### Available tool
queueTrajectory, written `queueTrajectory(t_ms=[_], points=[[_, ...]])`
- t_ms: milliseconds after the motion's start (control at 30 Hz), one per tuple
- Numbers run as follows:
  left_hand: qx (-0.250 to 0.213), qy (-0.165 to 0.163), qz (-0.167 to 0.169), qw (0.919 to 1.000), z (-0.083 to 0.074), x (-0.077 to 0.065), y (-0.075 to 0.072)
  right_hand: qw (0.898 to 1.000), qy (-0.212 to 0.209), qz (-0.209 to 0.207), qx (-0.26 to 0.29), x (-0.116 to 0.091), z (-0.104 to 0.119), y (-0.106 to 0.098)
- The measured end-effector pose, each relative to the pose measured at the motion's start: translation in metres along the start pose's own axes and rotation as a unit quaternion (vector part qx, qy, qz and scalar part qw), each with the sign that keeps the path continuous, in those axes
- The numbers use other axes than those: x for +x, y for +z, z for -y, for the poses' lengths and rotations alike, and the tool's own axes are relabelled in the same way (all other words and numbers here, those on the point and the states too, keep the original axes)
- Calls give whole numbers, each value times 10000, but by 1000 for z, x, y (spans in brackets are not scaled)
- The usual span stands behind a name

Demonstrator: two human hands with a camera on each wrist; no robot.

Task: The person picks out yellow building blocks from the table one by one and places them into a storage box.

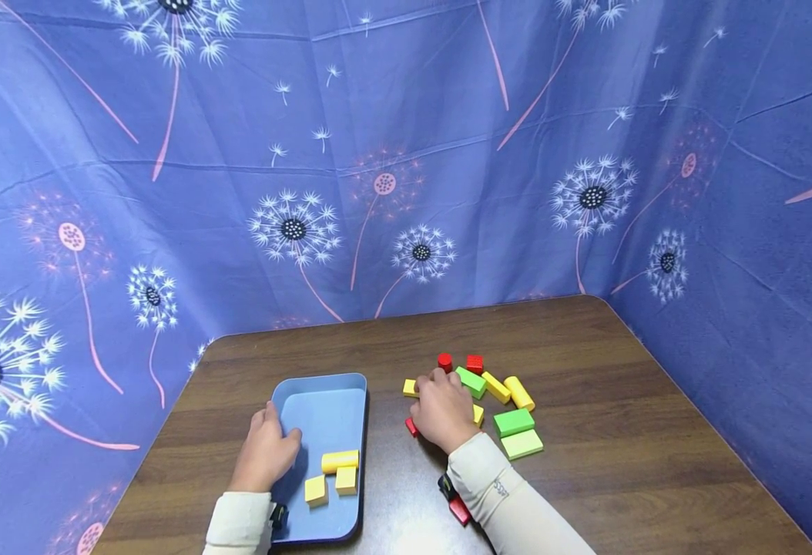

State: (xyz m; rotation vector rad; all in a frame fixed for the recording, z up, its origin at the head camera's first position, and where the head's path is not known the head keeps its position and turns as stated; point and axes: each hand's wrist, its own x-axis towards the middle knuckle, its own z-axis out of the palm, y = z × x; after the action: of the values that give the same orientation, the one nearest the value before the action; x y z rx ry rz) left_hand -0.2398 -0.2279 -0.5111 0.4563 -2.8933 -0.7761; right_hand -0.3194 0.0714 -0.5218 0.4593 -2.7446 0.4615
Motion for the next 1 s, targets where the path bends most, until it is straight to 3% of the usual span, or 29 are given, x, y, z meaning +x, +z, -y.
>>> queueTrajectory(t_ms=[1000], points=[[11,-62,-7,10000,-1,-1,1,9996,178,-22,222,0,2,0]])
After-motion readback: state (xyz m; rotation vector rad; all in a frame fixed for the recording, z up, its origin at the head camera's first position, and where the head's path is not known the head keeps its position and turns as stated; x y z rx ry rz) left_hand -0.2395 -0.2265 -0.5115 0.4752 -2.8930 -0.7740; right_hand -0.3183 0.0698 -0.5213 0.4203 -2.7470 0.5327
